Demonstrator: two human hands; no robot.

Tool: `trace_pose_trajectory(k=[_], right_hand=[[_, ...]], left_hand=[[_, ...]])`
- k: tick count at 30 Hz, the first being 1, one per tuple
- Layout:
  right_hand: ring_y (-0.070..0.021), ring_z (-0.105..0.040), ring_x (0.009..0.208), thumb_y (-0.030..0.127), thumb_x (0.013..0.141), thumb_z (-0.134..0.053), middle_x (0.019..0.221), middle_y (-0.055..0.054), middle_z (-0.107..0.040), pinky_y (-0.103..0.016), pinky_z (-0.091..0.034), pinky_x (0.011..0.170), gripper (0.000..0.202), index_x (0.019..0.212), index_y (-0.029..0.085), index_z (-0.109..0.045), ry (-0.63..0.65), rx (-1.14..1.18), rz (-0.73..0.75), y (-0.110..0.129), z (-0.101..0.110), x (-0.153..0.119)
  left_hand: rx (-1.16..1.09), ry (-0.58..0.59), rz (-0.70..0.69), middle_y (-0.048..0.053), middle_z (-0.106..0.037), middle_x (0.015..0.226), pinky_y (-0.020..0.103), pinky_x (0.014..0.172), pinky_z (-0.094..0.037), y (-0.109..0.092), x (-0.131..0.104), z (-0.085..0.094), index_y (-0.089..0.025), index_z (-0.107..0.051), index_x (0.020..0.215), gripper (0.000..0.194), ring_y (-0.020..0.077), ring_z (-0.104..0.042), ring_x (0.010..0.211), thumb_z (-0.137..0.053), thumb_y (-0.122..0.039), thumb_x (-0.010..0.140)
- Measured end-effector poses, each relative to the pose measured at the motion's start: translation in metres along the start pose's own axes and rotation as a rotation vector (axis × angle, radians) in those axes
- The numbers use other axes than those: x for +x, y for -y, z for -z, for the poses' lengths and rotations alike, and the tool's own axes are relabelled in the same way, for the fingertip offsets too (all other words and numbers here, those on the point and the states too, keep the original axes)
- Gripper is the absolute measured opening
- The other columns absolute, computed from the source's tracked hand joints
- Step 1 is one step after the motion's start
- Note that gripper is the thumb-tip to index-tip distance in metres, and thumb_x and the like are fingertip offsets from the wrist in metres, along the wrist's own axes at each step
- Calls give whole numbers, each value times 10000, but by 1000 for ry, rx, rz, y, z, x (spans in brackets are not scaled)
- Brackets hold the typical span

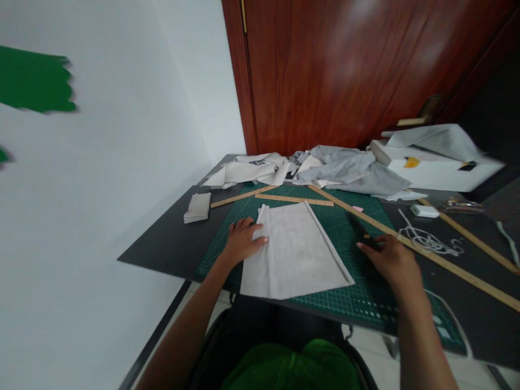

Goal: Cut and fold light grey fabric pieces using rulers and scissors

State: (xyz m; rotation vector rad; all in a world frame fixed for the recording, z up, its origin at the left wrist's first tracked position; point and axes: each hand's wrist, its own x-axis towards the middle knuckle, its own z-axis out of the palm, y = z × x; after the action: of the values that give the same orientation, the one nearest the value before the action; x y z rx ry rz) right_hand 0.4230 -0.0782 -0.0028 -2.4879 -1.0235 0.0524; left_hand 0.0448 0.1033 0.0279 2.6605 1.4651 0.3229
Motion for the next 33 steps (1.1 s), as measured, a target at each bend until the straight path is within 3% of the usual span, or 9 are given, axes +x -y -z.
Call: trace_pose_trajectory(k=[4, 7, 11, 14, 19, 22, 26, 30, 33], right_hand=[[-350, -751, 838, 558, 975, -516, 896, -160, -772, -404, -520, 688, 429, 1134, 188, -663, -18, -216, 68, 22, 4, -14], [-334, -753, 831, 494, 1023, -487, 866, -145, -762, -381, -511, 673, 364, 1123, 185, -652, -8, -308, 93, 33, 8, -19], [-320, -743, 872, 429, 1044, -484, 908, -143, -737, -365, -508, 681, 314, 1092, 169, -655, -53, -388, 162, 38, 11, -22], [-334, -730, 897, 432, 1038, -499, 956, -160, -712, -380, -513, 689, 320, 1072, 165, -672, -111, -448, 177, 39, 10, -24], [-383, -706, 929, 451, 996, -534, 1033, -210, -703, -476, -542, 764, 337, 1076, 148, -661, -190, -428, 297, 50, 3, -30], [-373, -695, 1073, 447, 960, -574, 1194, -194, -701, -510, -548, 920, 308, 1132, 205, -655, -104, -188, 557, 65, 7, -40], [-324, -666, 1213, 456, 968, -570, 1306, -120, -695, -475, -525, 1045, 262, 1124, 281, -687, 85, 99, 735, 98, 40, -43], [-294, -687, 1147, 480, 996, -555, 1169, -89, -751, -426, -517, 1036, 273, 1023, 264, -719, 162, 265, 753, 140, 60, -2], [-281, -707, 1053, 462, 1016, -481, 1083, -113, -757, -415, -545, 977, 341, 1030, 212, -713, 188, 367, 778, 158, 28, 39]], left_hand=[[-87, 77, 106, 66, -720, 1219, 445, 1060, -443, -10, 54, 8, -286, -782, 1066, 322, 330, -600, 1260, -670, -533, 893], [-118, 56, 191, 115, -763, 983, 477, 981, -470, -11, 98, 6, -214, -763, 781, 408, 391, -639, 1171, -686, -608, 854], [-204, -62, 268, 105, -774, 1008, 455, 980, -460, -1, 131, -9, -212, -756, 982, 361, 345, -680, 1101, -691, -548, 868], [-318, -124, 272, 55, -778, 966, 353, 895, -483, 13, 137, -21, -231, -715, 1172, 378, 270, -708, 1005, -697, -459, 871], [-559, -177, 211, 29, -735, 788, 284, 728, -459, 32, 143, -30, -206, -727, 772, 213, 212, -686, 820, -610, -338, 892], [-739, -232, 186, 18, -699, 733, 274, 694, -450, 34, 149, -31, -188, -688, 693, 251, 193, -655, 762, -592, -325, 881], [-958, -267, 175, -3, -663, 678, 256, 622, -449, 32, 152, -30, -179, -690, 727, 270, 166, -618, 669, -604, -387, 876], [-1022, -258, 181, -8, -633, 616, 248, 571, -443, 31, 149, -27, -172, -691, 706, 289, 158, -593, 613, -652, -422, 845], [-972, -262, 188, -6, -644, 620, 250, 577, -451, 32, 150, -25, -169, -702, 709, 281, 164, -601, 631, -679, -424, 825]])
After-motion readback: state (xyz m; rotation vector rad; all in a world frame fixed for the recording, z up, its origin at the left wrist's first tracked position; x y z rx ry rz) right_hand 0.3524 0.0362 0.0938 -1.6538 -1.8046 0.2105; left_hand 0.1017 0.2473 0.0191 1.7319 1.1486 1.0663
